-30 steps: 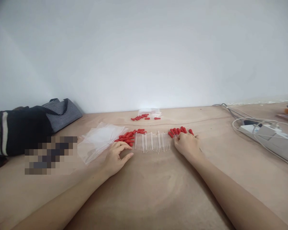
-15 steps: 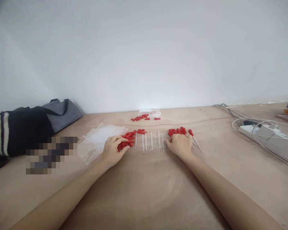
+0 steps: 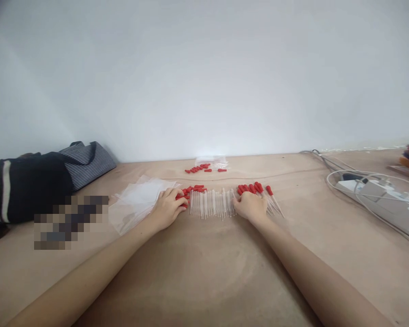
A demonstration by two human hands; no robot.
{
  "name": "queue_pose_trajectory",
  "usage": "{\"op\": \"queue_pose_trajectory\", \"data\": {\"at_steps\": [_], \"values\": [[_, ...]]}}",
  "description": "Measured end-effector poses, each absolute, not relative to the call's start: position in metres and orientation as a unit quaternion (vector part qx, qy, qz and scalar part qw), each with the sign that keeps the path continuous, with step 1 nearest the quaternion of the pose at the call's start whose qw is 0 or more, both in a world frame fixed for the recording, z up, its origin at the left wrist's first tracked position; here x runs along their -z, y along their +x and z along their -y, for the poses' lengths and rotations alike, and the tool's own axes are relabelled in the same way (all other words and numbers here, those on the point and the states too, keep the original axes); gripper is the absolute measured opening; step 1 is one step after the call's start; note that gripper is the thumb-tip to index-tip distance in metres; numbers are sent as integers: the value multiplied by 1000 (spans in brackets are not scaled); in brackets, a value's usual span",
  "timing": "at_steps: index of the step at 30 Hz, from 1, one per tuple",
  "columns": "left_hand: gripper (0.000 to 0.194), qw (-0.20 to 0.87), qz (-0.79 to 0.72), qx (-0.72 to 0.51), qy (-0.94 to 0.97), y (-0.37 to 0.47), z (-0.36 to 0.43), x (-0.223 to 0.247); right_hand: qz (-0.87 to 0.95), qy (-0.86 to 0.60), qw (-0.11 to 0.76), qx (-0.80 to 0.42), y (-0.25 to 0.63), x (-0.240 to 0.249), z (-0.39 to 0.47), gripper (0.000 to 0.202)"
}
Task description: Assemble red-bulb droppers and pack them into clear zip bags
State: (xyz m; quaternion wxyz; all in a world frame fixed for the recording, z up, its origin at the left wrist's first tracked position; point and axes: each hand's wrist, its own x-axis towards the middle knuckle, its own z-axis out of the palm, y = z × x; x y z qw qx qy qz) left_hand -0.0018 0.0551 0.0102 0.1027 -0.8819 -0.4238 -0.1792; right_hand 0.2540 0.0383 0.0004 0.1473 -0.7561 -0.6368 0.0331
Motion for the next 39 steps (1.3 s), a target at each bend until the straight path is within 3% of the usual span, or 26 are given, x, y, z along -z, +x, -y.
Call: {"op": "queue_pose_trajectory", "data": {"at_steps": [3,11,15,22,30,39], "values": [[6,20,407,240,-881,-2,-53,-13,653,-735,182,-30,256,-1,-37,37],[11,-319,432,409,-738,7,-23,-7,746,-538,376,-114,252,13,-20,12],[20,-420,400,455,-676,13,-14,5,780,-471,398,-102,237,17,-5,22],[14,-533,419,431,-596,17,-10,11,817,-439,364,-85,218,15,11,20],[31,-574,419,470,-524,21,-8,8,802,-456,364,-126,212,22,10,17],[33,-676,386,456,-431,25,-6,6,808,-437,373,-133,210,23,12,16]]}}
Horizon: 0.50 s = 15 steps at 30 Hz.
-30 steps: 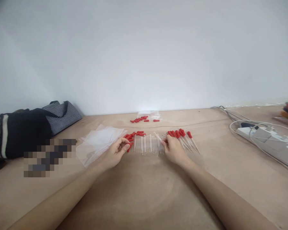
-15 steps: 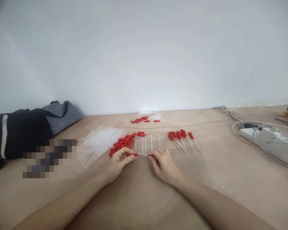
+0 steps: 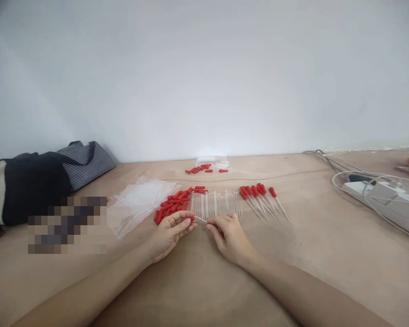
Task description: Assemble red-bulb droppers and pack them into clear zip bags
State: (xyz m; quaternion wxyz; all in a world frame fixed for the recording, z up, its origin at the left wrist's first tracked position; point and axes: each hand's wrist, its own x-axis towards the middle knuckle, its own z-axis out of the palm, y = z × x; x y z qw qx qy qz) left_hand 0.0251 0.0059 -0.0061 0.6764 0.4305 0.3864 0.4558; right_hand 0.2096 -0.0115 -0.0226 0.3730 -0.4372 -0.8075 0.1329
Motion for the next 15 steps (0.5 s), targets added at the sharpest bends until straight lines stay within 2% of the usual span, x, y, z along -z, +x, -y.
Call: {"op": "queue_pose_trajectory", "data": {"at_steps": [9,15], "values": [[35,623,-411,-467,474,26,-6,10,828,-403,374,-108,207,17,17,18],[35,594,-419,-469,502,26,-4,10,847,-381,371,-17,213,15,12,20]]}}
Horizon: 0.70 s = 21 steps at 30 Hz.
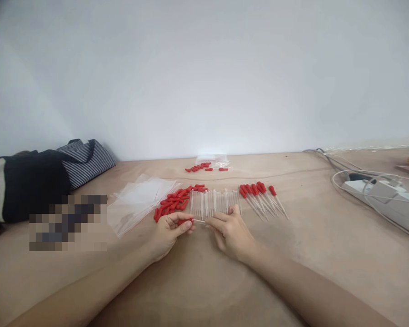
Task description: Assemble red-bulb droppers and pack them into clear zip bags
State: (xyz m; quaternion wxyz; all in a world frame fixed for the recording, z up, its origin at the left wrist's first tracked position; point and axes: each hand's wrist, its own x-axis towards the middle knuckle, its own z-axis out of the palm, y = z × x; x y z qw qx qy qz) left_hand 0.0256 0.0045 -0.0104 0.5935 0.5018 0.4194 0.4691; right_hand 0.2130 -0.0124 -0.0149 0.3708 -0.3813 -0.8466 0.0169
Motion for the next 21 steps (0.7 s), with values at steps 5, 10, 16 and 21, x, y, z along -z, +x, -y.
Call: {"op": "queue_pose_trajectory", "data": {"at_steps": [5,10,16,21], "values": [[32,572,-430,-450,534,26,-1,10,863,-345,359,88,220,11,6,25],[30,570,-424,-453,538,26,0,13,868,-321,351,141,222,10,5,27],[24,542,-422,-464,559,28,2,15,865,-364,332,98,217,8,10,23],[19,481,-427,-456,616,27,3,21,863,-394,318,2,213,5,13,22]]}}
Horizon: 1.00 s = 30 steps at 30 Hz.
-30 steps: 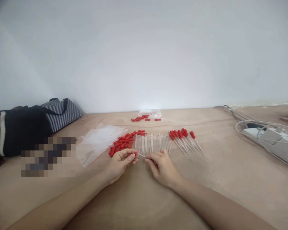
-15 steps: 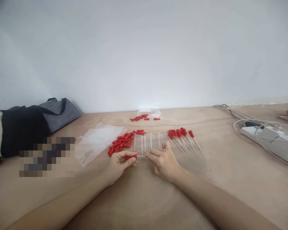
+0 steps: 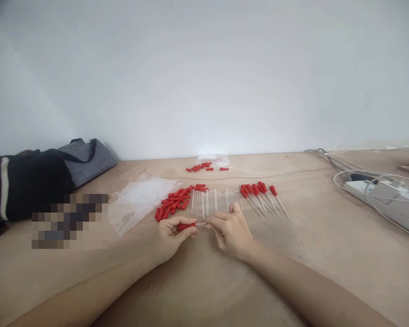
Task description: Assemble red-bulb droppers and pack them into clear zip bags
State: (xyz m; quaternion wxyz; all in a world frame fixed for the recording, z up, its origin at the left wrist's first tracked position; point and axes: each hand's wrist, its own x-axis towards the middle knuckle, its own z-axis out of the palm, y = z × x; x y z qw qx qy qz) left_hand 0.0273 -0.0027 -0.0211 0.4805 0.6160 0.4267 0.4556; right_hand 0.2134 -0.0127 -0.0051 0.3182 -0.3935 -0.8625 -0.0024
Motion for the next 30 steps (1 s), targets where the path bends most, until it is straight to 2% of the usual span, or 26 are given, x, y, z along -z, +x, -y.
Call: {"op": "queue_pose_trajectory", "data": {"at_steps": [3,9,12,20,30], "values": [[17,385,-426,-438,692,23,0,23,863,-398,309,-23,214,5,12,23],[18,32,-361,-360,859,10,-7,6,858,-423,289,-31,220,9,8,23],[15,-63,-340,-336,876,7,-8,2,855,-428,292,-29,222,9,9,23],[16,-56,-358,-284,887,12,-4,8,861,-410,300,-30,216,9,16,21],[15,-48,-352,-294,888,16,-3,7,860,-417,292,-32,212,12,14,23]]}}
